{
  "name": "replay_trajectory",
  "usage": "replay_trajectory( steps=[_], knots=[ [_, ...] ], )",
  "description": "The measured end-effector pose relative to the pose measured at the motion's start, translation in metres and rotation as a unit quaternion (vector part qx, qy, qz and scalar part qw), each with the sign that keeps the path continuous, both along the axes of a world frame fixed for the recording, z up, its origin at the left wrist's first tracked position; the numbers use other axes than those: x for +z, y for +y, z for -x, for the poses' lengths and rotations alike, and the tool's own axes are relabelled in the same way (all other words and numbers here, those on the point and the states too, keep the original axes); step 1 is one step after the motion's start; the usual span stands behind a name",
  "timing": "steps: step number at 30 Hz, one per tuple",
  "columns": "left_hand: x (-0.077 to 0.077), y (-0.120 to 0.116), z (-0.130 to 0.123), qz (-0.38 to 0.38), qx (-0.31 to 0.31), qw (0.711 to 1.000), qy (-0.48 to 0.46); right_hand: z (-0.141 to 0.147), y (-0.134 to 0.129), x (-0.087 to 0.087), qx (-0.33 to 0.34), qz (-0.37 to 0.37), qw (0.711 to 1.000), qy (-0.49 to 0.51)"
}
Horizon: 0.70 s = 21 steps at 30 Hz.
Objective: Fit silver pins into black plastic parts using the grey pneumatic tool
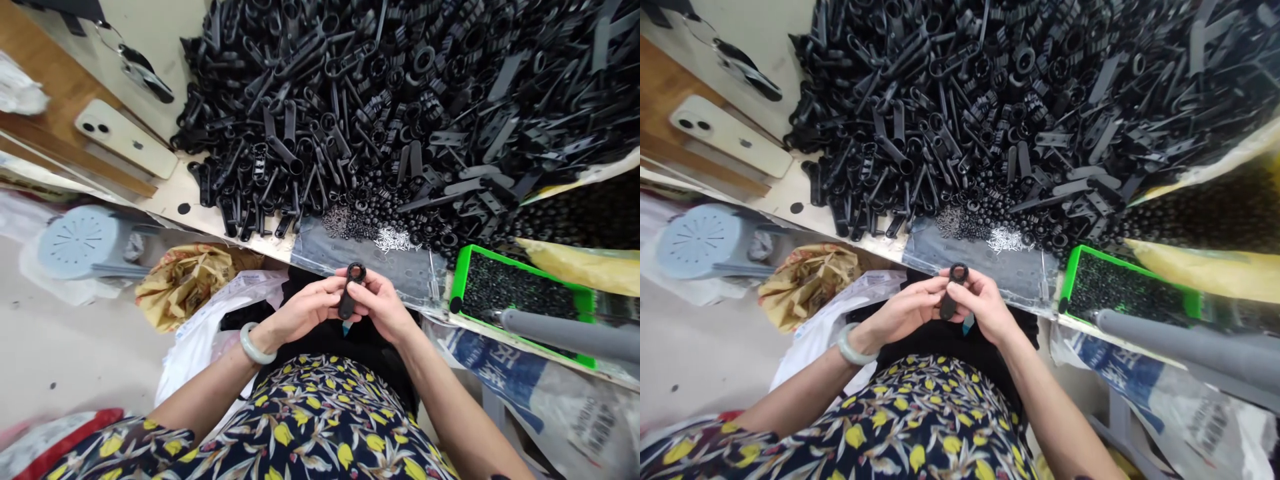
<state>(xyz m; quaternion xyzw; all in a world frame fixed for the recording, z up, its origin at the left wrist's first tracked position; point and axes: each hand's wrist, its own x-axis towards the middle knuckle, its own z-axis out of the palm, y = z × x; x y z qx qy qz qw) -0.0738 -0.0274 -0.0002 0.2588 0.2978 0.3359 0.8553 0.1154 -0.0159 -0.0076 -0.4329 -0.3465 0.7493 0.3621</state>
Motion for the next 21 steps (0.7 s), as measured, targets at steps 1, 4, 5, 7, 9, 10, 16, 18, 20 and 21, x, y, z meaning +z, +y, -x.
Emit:
replay_trajectory(
  steps=[1, 4, 5, 7, 9, 10, 16, 18, 20, 21],
  knots=[
    [0.001, 0.001, -0.001, 0.02, 0.009, 1.0, -0.019, -0.001, 0.002, 0.0, -0.003, 0.01, 1.0, 0.004],
    [0.004, 0.003, -0.005, 0.042, 0.036, 0.998, -0.028, -0.001, 0.006, 0.003, -0.014, 0.039, 0.999, 0.02],
    [0.005, 0.004, -0.006, 0.043, 0.038, 0.998, -0.026, 0.0, 0.006, 0.003, -0.016, 0.045, 0.999, 0.024],
    [0.006, 0.004, -0.007, 0.04, 0.035, 0.998, -0.022, 0.002, 0.006, 0.004, -0.021, 0.053, 0.998, 0.027],
    [0.005, 0.004, -0.008, 0.037, 0.036, 0.999, -0.011, 0.005, 0.006, 0.003, -0.027, 0.065, 0.997, 0.031],
    [0.005, 0.004, -0.009, 0.036, 0.037, 0.999, -0.002, 0.007, 0.006, 0.003, -0.029, 0.073, 0.996, 0.036],
    [0.001, 0.003, -0.009, 0.012, 0.047, 0.998, 0.044, 0.008, 0.008, 0.001, -0.017, 0.101, 0.993, 0.055],
    [0.0, 0.002, -0.009, -0.001, 0.039, 0.998, 0.052, 0.005, 0.009, 0.001, 0.002, 0.103, 0.993, 0.057],
    [-0.001, 0.002, -0.01, -0.013, 0.034, 0.998, 0.057, 0.003, 0.011, 0.001, 0.018, 0.101, 0.993, 0.055],
    [-0.001, 0.001, -0.011, -0.02, 0.034, 0.997, 0.059, 0.002, 0.012, 0.001, 0.023, 0.1, 0.993, 0.053]
  ],
)
